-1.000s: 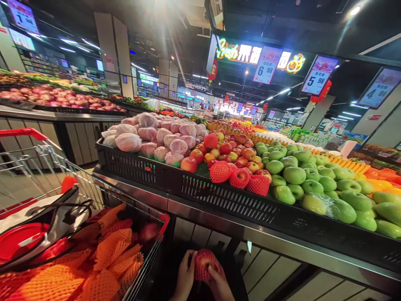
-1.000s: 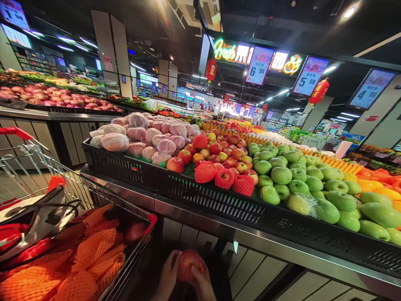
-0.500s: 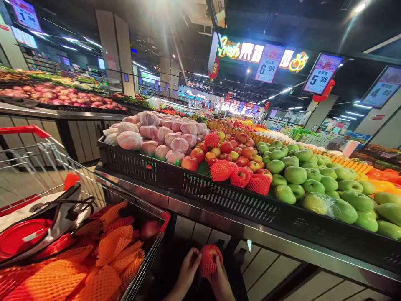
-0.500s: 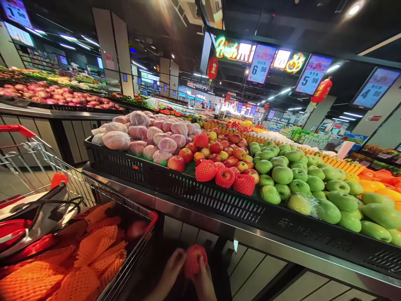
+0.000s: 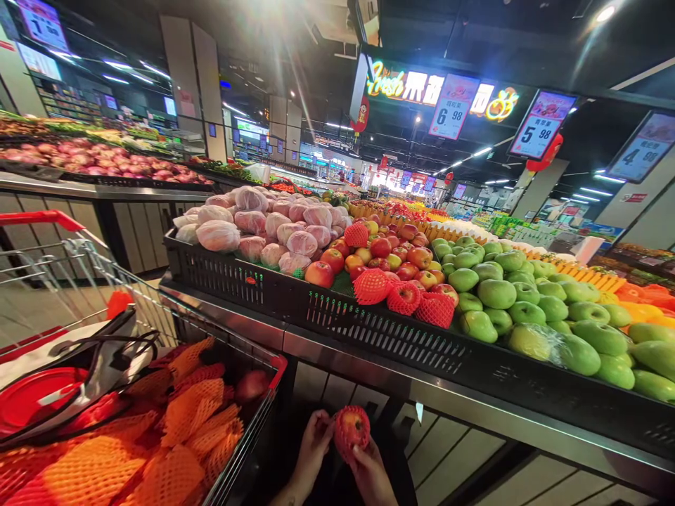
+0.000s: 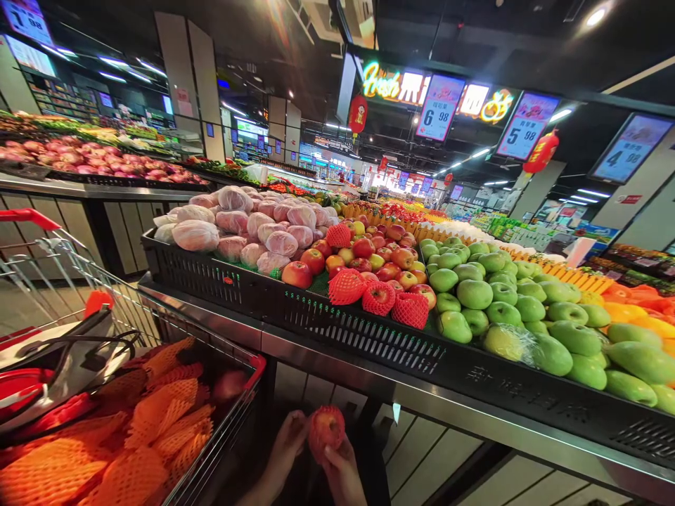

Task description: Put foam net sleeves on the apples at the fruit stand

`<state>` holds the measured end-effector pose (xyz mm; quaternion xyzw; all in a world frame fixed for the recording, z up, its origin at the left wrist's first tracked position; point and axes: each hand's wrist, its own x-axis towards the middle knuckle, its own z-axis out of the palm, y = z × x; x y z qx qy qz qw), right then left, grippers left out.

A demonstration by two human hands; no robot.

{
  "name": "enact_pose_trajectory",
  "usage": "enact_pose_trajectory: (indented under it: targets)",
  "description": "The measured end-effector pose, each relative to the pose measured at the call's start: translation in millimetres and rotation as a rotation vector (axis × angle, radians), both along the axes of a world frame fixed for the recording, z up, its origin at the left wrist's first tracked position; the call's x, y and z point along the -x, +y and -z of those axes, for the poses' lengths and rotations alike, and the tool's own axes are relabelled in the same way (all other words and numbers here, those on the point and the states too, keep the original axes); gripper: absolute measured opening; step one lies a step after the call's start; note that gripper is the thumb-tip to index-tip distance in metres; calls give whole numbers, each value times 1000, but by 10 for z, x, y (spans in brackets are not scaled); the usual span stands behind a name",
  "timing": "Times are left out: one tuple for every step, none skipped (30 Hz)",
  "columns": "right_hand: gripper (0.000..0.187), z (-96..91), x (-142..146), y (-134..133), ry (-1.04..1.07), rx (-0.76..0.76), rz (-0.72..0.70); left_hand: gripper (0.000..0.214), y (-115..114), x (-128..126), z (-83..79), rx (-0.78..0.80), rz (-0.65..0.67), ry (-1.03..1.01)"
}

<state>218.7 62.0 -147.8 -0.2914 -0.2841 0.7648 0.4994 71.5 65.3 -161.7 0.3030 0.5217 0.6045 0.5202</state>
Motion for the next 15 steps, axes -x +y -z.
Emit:
enact_pose_trajectory:
  targets:
    - [61,-22,8,-5,-6,9,-5,50,-16,-3,12,-35,-15,48]
    - [62,-40,17,-10,-14,20,-7,46,-43,-9,12,-94,-26,115]
    - [63,-53,27,-15,-24,26,-3,44,-79,-16,0,-171,-27,201]
    - [63,-62,38,-19,-34,22,-1,49,-119,-24,-20,-256,-3,301]
    - [64,-67,49,-22,-44,6,-7,59,-160,-33,-45,-332,41,406]
    - [65,-67,59,-25,-50,-17,-19,67,-196,-40,-68,-383,96,506]
    - [67,-63,68,-27,-50,-44,-35,72,-222,-45,-86,-399,145,589]
    - [68,-53,73,-27,-46,-67,-53,74,-235,-47,-95,-386,182,648]
    - [70,-38,74,-26,-34,-83,-71,74,-236,-46,-98,-357,196,681]
    - [71,-16,70,-23,-16,-87,-86,73,-224,-41,-99,-329,182,697]
    - [72,12,61,-17,8,-76,-92,72,-202,-32,-107,-312,144,708]
    - [73,45,48,-8,34,-56,-91,71,-171,-21,-131,-320,87,723]
    - [74,79,32,4,57,-30,-88,71,-133,-7,-184,-357,9,748]
    - [74,112,13,18,72,-2,-89,71,-88,8,-276,-418,-90,781]
    - [75,141,-5,35,77,25,-96,71,-36,24,-414,-497,-199,811]
